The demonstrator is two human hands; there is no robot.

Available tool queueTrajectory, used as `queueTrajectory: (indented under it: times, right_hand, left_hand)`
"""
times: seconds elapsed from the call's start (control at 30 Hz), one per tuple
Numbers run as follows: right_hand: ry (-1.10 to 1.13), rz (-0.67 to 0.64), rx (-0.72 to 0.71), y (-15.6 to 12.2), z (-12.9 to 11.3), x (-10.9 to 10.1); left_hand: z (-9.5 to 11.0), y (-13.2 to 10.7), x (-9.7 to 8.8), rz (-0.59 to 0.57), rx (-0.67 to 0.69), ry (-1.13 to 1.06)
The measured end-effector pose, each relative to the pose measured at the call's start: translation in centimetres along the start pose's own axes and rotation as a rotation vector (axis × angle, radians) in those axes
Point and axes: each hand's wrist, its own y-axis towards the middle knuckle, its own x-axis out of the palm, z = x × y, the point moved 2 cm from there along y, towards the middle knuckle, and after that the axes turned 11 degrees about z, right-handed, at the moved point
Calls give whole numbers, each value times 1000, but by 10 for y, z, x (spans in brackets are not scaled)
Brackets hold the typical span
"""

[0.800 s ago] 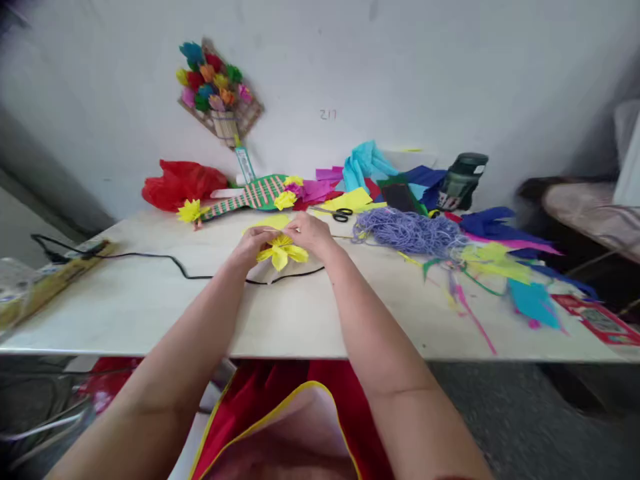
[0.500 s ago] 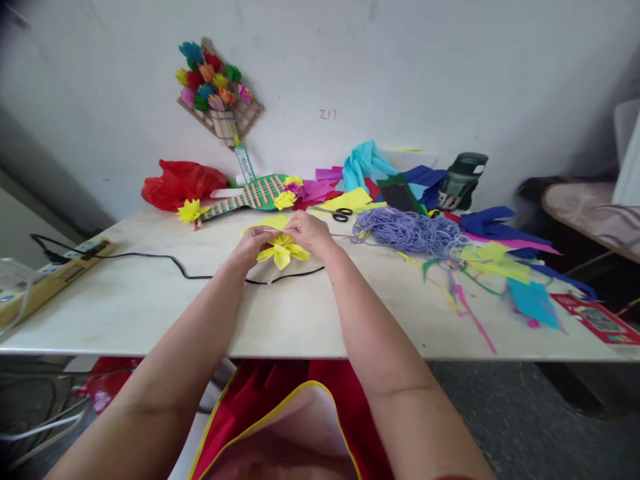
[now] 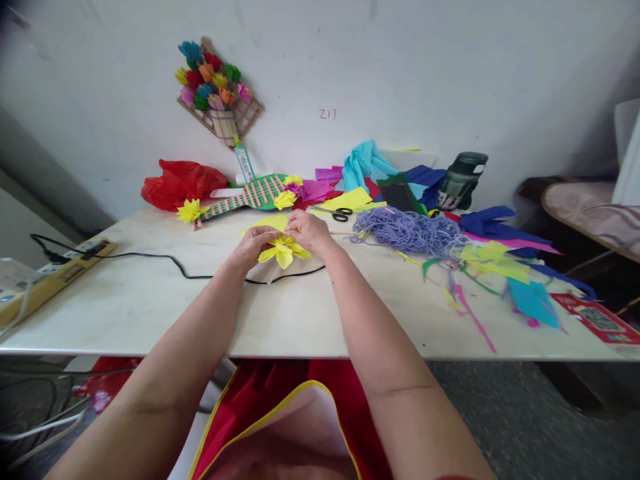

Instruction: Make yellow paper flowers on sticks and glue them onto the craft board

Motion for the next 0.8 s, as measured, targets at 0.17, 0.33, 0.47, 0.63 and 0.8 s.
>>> queueTrajectory:
  times: [0.17,0.33,0.47,0.63,0.8]
  right_hand:
    - [29,30,1,0,0,-1]
    - [74,44,38,0,-1,-2]
    - [74,58,55,0,-3,-2]
    - [51,41,51,-1,-6,0]
    - [-5,-18,12,-2,-9,-1]
  left_hand:
    - [-3,2,-1,5,18,16]
    - [-8,6,-2,6,33,26]
    - [-10,9,-2,12,57,56]
    - [-7,6,-1,-1,73,91]
    - [-4,3,-1,15,79,110]
